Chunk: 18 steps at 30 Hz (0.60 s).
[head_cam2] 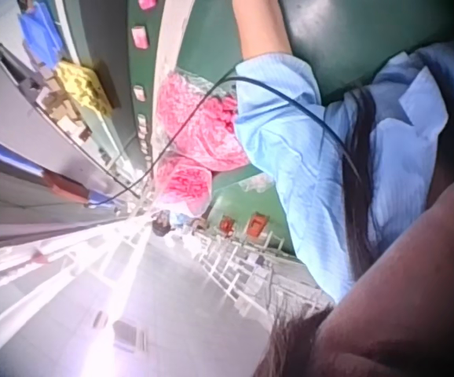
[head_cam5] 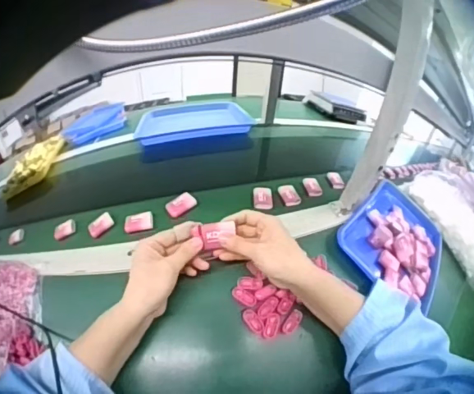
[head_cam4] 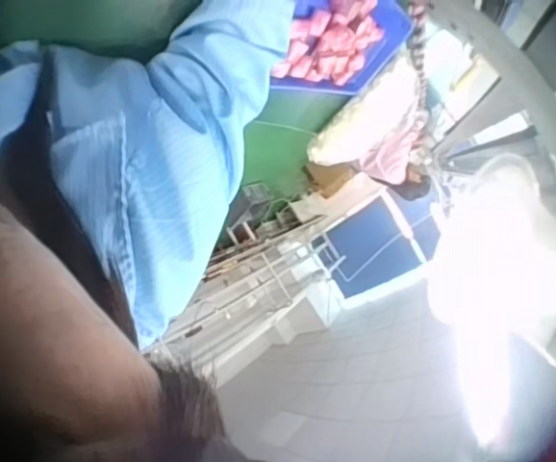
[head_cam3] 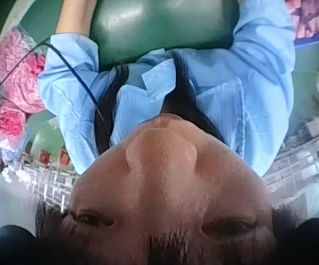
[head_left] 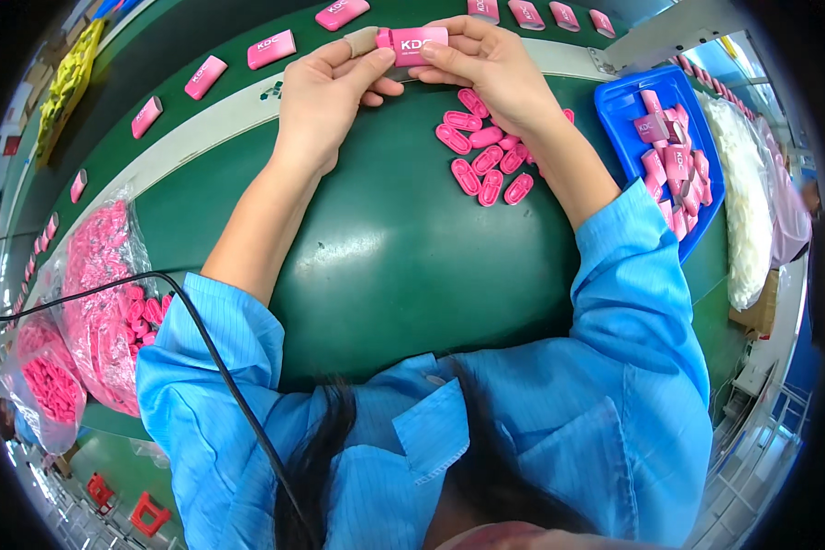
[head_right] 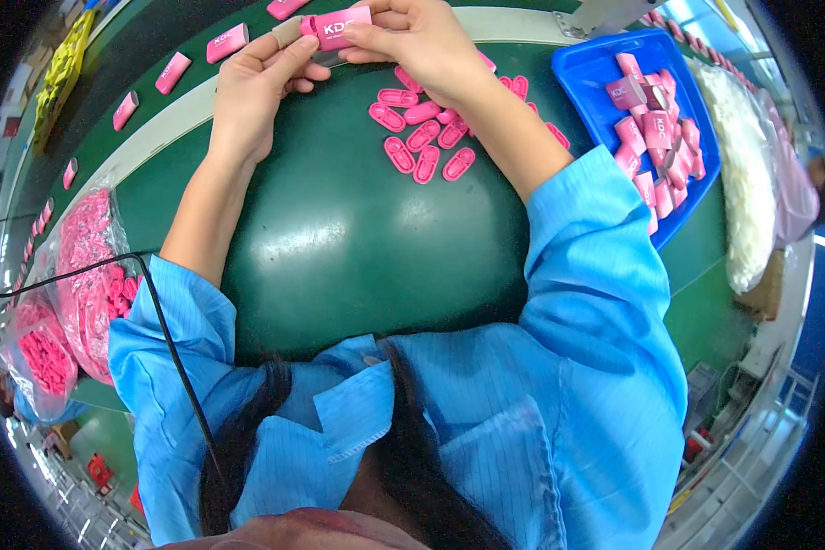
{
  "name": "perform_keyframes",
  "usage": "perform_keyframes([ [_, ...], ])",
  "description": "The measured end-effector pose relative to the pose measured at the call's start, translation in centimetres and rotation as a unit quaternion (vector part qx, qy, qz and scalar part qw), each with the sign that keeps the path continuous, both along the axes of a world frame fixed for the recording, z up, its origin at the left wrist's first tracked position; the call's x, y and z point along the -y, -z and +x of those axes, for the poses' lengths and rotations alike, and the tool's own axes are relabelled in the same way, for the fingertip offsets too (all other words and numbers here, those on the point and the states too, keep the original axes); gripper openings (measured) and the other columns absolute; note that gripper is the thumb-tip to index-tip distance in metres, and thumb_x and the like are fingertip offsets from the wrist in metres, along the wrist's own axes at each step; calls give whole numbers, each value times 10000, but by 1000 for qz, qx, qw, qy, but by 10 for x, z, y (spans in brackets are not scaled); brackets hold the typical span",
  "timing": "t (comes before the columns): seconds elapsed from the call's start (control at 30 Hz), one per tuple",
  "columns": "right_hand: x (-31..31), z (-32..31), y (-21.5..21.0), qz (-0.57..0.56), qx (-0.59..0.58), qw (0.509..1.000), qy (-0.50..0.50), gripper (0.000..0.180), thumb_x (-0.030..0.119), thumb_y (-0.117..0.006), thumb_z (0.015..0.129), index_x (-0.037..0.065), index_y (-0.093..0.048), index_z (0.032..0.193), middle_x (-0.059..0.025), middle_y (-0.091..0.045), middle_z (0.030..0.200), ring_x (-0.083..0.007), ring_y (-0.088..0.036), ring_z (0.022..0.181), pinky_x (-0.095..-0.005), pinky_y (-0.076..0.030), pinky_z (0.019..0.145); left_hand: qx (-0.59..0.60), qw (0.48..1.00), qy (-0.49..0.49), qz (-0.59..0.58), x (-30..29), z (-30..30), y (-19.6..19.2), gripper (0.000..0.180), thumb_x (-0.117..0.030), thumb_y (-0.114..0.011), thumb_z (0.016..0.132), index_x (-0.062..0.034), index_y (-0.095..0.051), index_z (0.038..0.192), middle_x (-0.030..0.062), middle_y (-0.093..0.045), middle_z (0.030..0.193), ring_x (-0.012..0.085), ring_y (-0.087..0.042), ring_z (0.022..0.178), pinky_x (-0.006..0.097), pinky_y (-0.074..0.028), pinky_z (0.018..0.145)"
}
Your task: The person repeatedly picks up small pink plastic components from a pile on a green table and inserts them into pink rectangular casings labeled 'KDC'. The person places the assembled units onto a white strip on the table. The task involves continuous manual assembly of these small plastic parts.
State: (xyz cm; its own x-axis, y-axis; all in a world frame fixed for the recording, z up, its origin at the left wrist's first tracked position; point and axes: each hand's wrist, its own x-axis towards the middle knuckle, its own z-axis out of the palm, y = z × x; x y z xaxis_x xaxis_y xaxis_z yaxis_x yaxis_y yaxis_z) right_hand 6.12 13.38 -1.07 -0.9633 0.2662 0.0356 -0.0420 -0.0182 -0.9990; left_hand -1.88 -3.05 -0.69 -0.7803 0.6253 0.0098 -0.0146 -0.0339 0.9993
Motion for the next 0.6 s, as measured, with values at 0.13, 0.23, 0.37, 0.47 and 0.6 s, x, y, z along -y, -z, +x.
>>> perform_keyframes([
  [0.13,-2,0,3,5,-39,999,3,284,72,-588,871,-49,-511,1116,-135,-611,1041,-187,-631,927,-257,-526,829,-58,998,-3,-6,0,-2,3,325,-123,-630,846,45,-592,1121,70,-673,861,100,-633,723,216,-490,651],
  [0.23,3,1,0,27,-44,998,21,277,61,-601,861,-50,-523,1102,-127,-611,1039,-183,-631,921,-261,-527,827,-112,993,-37,-7,-1,2,5,323,-121,-630,845,66,-592,1105,74,-679,838,107,-640,714,238,-506,651],
  [0.37,11,3,-1,70,-72,994,38,288,76,-621,852,-50,-534,1097,-115,-624,1003,-168,-633,896,-252,-526,799,-316,942,-76,-85,-1,19,3,342,-64,-590,825,102,-537,1119,189,-654,756,280,-655,671,338,-516,632],
  [0.47,31,6,-4,53,-128,988,65,253,42,-627,829,-46,-524,1042,-106,-640,882,-131,-612,740,-231,-494,631,-409,899,-95,-128,-2,28,6,377,-29,-563,795,82,-484,1146,236,-603,749,388,-613,707,424,-493,636],
  [0.6,19,-10,-8,137,-97,982,91,212,46,-637,817,-54,-546,980,-105,-650,835,-102,-597,649,-214,-475,546,-344,913,-33,-215,0,14,-9,509,-72,-569,812,85,-371,1254,280,-503,1088,395,-505,1022,422,-403,876],
])
